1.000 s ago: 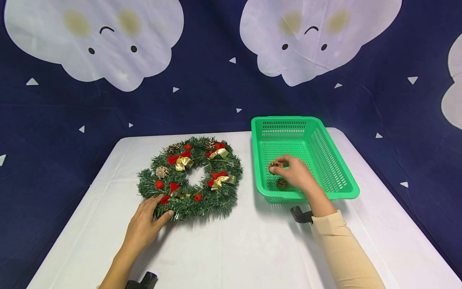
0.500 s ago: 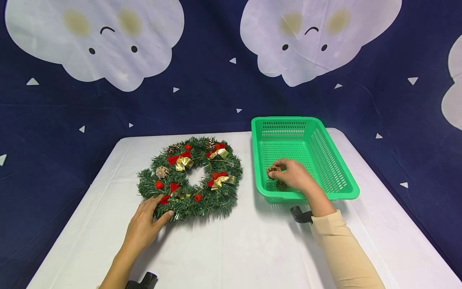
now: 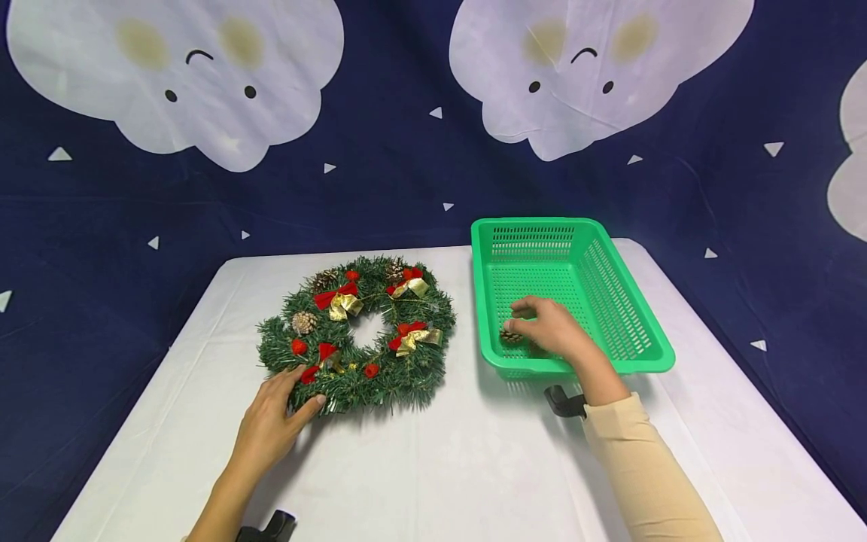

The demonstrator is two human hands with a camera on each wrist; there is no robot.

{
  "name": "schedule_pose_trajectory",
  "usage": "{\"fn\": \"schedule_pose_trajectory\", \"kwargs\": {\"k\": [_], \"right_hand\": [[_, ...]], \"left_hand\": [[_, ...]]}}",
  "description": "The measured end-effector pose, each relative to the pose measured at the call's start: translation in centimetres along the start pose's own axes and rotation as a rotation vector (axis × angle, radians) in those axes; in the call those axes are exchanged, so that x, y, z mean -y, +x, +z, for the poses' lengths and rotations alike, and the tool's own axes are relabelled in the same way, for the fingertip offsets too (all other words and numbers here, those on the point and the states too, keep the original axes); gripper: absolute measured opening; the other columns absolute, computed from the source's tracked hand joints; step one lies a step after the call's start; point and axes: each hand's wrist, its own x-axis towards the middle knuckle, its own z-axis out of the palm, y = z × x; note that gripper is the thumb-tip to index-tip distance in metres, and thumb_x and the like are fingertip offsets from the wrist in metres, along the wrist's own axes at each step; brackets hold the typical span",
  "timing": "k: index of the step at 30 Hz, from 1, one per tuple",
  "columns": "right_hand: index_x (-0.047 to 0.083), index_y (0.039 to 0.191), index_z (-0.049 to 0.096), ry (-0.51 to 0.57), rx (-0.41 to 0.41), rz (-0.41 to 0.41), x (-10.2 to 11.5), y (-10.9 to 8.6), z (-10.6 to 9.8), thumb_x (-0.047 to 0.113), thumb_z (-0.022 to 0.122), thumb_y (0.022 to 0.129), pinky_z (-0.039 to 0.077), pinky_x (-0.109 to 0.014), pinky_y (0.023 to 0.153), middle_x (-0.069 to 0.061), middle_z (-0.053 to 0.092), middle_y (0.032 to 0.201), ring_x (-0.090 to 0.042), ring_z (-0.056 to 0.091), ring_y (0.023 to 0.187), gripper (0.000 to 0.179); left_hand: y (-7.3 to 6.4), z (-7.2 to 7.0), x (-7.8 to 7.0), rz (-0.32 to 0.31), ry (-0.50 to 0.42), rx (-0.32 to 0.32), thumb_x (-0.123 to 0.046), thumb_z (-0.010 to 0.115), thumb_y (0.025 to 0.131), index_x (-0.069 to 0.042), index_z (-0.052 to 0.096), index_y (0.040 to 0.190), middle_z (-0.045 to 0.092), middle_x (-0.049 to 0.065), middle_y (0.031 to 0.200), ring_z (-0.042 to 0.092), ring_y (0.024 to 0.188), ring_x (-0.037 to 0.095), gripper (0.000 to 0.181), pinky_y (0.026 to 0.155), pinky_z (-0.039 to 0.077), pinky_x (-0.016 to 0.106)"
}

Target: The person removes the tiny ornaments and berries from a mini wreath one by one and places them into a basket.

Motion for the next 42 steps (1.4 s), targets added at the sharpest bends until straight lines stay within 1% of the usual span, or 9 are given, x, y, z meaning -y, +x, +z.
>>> {"fn": "schedule_pose_trajectory", "kwargs": {"k": [5,12,22,34,42], "right_hand": [[0.006,0.131,0.052,-0.009,-0.026,-0.005,0.2,0.0,0.0,0.04,0.059,0.091,0.046,-0.055,0.093,-0.021,0.057,0.131,-0.042,0.047,0.125,0.053],[0.008,0.13,0.053,-0.034,-0.11,-0.015,0.7,-0.2,-0.2,0.042,0.059,0.091,0.047,-0.054,0.091,-0.019,0.058,0.131,-0.041,0.049,0.123,0.052],[0.013,0.128,0.055,-0.034,-0.176,-0.039,2.6,-0.4,0.0,0.044,0.06,0.09,0.046,-0.052,0.093,-0.013,0.062,0.127,-0.036,0.051,0.123,0.05],[0.014,0.132,0.052,0.036,-0.263,-0.057,5.1,-0.1,1.2,0.046,0.06,0.089,0.043,-0.052,0.098,-0.01,0.06,0.13,-0.033,0.05,0.125,0.054],[0.013,0.131,0.053,0.1,-0.355,-0.071,6.3,0.5,1.9,0.042,0.063,0.088,0.042,-0.051,0.1,-0.01,0.06,0.128,-0.03,0.051,0.124,0.053]], "left_hand": [[0.0,0.0,0.0,-0.001,-0.002,-0.001,-0.041,0.064,0.087,-0.006,0.045,0.14,0.048,0.019,0.142,0.038,0.134,0.038,0.066,0.102,0.037,0.061],[0.1,0.1,0.1,-0.003,-0.004,-0.001,-0.041,0.065,0.087,-0.006,0.045,0.14,0.048,0.018,0.142,0.038,0.135,0.037,0.066,0.103,0.037,0.06],[0.0,0.0,0.0,-0.005,-0.005,0.002,-0.041,0.064,0.088,-0.006,0.045,0.14,0.047,0.019,0.142,0.038,0.135,0.037,0.066,0.102,0.037,0.06],[0.1,0.2,0.2,0.002,-0.013,-0.01,-0.042,0.066,0.086,-0.006,0.046,0.139,0.048,0.018,0.142,0.039,0.134,0.036,0.066,0.103,0.038,0.059],[0.1,0.2,0.2,0.01,-0.009,-0.018,-0.041,0.067,0.086,-0.006,0.047,0.138,0.049,0.017,0.141,0.04,0.134,0.036,0.066,0.103,0.039,0.058]]}}
